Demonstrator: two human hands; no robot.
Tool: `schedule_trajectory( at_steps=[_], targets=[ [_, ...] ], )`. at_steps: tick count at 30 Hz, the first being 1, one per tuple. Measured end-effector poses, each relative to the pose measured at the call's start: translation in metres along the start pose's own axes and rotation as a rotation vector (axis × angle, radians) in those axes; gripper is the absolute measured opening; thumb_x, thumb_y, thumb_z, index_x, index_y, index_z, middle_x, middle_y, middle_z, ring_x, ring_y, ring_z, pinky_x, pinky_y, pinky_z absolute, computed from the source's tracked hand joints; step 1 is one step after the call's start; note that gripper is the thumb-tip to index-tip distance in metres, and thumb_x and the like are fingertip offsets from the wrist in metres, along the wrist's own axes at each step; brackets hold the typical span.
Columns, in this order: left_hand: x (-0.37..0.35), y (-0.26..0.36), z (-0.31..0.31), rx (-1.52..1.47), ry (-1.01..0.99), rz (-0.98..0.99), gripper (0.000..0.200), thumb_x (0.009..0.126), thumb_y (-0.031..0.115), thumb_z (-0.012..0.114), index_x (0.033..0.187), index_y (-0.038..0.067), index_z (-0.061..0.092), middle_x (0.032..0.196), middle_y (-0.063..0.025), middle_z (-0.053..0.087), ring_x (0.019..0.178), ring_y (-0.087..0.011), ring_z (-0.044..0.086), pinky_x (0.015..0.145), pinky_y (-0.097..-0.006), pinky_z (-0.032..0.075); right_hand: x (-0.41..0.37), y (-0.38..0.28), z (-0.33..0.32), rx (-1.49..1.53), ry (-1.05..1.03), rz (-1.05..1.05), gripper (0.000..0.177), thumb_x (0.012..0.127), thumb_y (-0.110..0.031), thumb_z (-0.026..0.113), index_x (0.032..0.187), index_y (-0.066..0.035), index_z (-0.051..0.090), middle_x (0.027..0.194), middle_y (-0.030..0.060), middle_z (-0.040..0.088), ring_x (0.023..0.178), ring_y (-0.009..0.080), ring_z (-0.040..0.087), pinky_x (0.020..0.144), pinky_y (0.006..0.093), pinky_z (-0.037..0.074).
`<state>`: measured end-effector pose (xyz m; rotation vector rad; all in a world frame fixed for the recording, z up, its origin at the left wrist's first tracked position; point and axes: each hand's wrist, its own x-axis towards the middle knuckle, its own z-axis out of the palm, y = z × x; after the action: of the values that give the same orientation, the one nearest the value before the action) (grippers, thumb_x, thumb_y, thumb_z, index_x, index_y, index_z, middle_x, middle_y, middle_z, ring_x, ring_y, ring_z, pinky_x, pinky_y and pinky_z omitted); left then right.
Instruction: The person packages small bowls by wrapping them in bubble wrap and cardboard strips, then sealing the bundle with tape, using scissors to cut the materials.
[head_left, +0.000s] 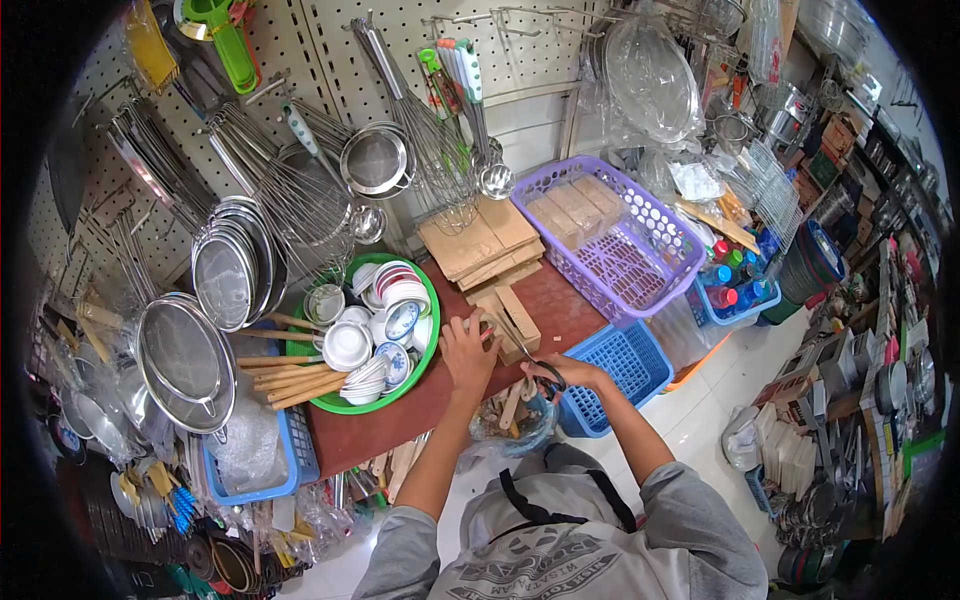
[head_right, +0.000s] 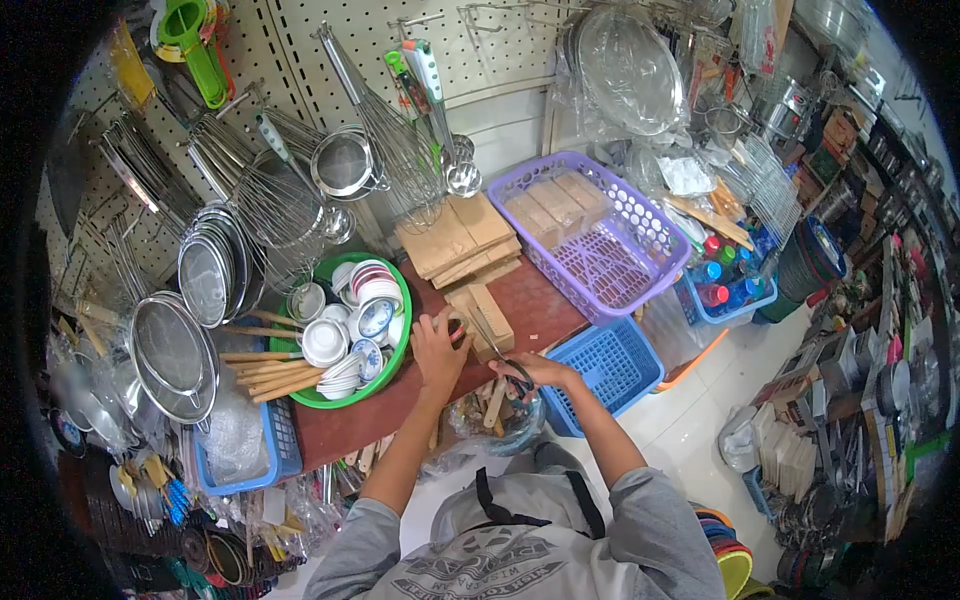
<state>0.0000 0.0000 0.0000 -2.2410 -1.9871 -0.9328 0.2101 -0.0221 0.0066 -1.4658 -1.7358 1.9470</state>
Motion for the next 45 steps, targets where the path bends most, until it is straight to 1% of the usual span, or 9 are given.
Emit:
schedule_trajectory(
  at_steps=[6, 9, 10, 14, 21, 22, 25, 28, 45],
  targets=[
    [-0.002, -0.004, 0.001, -0.015, 0.037, 0.008, 0.058, 0.071, 0.031, 0.082, 0.120, 0.015, 0.057, 0.101, -0.0126, 0.044, 0.096, -0.0320, 0.047, 0.082, -0.0434, 0.040, -0.012, -0.003, -0.005, 0.081, 0.048, -0.048, 0.061, 0.092, -0.067, 0.048, 0.091, -0.007, 0.059, 0.067, 0.0027, 0.058, 0.059, 0.0116, 0.060, 0.050, 0.0261, 0.051],
    [-0.002, -0.002, 0.000, -0.022, 0.044, 0.003, 0.057, 0.071, 0.031, 0.082, 0.119, 0.016, 0.057, 0.101, -0.0127, 0.045, 0.096, -0.0320, 0.047, 0.081, -0.0438, 0.040, -0.024, -0.010, -0.023, 0.018, 0.010, -0.080, 0.053, 0.094, -0.059, 0.051, 0.097, -0.007, 0.061, 0.069, 0.0017, 0.058, 0.065, 0.0104, 0.060, 0.050, 0.0247, 0.050],
    [-0.002, 0.000, 0.000, -0.020, 0.051, 0.005, 0.057, 0.071, 0.031, 0.082, 0.119, 0.016, 0.057, 0.101, -0.0127, 0.045, 0.096, -0.0321, 0.047, 0.081, -0.0439, 0.039, -0.030, -0.015, -0.026, 0.054, 0.039, -0.152, 0.040, 0.095, -0.046, 0.058, 0.097, -0.006, 0.061, 0.070, 0.0010, 0.058, 0.064, 0.0093, 0.059, 0.049, 0.0239, 0.047],
    [-0.003, 0.003, 0.003, -0.026, 0.070, -0.004, 0.056, 0.071, 0.030, 0.083, 0.118, 0.016, 0.057, 0.101, -0.0124, 0.045, 0.096, -0.0322, 0.047, 0.081, -0.0443, 0.039, -0.006, -0.006, -0.035, 0.157, 0.167, -0.383, 0.019, 0.091, -0.023, 0.068, 0.096, -0.006, 0.062, 0.074, -0.0008, 0.061, 0.064, 0.0064, 0.055, 0.056, 0.0221, 0.043],
    [-0.006, 0.002, 0.003, -0.027, 0.106, -0.033, 0.057, 0.068, 0.029, 0.085, 0.117, 0.017, 0.058, 0.100, -0.0125, 0.046, 0.097, -0.0328, 0.047, 0.082, -0.0444, 0.040, 0.052, -0.026, -0.035, -0.118, 0.621, -0.471, 0.030, 0.078, -0.029, 0.076, 0.096, -0.006, 0.066, 0.073, 0.0061, 0.068, 0.066, 0.0153, 0.064, 0.064, 0.0299, 0.048],
    [-0.007, 0.002, 0.003, -0.029, 0.111, -0.036, 0.057, 0.068, 0.029, 0.085, 0.117, 0.017, 0.058, 0.100, -0.0125, 0.046, 0.097, -0.0330, 0.047, 0.082, -0.0443, 0.040, 0.048, -0.037, -0.033, -0.163, 0.642, -0.440, 0.032, 0.075, -0.031, 0.077, 0.096, -0.008, 0.067, 0.077, 0.0099, 0.070, 0.070, 0.0236, 0.068, 0.066, 0.0354, 0.050],
    [-0.007, 0.000, 0.004, -0.037, 0.125, -0.050, 0.058, 0.066, 0.027, 0.086, 0.116, 0.017, 0.058, 0.099, -0.0124, 0.045, 0.097, -0.0333, 0.047, 0.082, -0.0441, 0.040, 0.053, -0.047, -0.029, -0.371, 0.705, -0.289, 0.032, 0.073, -0.032, 0.077, 0.097, -0.012, 0.068, 0.079, 0.0103, 0.071, 0.077, 0.0298, 0.069, 0.069, 0.0409, 0.051],
    [-0.008, -0.001, 0.005, -0.032, 0.113, -0.071, 0.057, 0.068, 0.028, 0.084, 0.117, 0.018, 0.058, 0.100, -0.0112, 0.045, 0.096, -0.0319, 0.047, 0.083, -0.0443, 0.040, 0.059, -0.045, -0.026, -0.421, 0.723, -0.288, 0.031, 0.073, -0.033, 0.077, 0.097, -0.016, 0.068, 0.080, 0.0101, 0.071, 0.082, 0.0340, 0.068, 0.071, 0.0451, 0.051],
    [-0.012, -0.001, 0.012, -0.024, 0.161, -0.042, 0.056, 0.069, 0.026, 0.083, 0.118, 0.018, 0.058, 0.098, -0.0109, 0.046, 0.093, -0.0306, 0.047, 0.081, -0.0440, 0.039, 0.069, -0.051, -0.019, -0.413, 0.776, -0.233, 0.019, 0.075, -0.019, 0.068, 0.095, -0.018, 0.069, 0.081, 0.0138, 0.070, 0.084, 0.0376, 0.067, 0.073, 0.0473, 0.051]
  ],
)
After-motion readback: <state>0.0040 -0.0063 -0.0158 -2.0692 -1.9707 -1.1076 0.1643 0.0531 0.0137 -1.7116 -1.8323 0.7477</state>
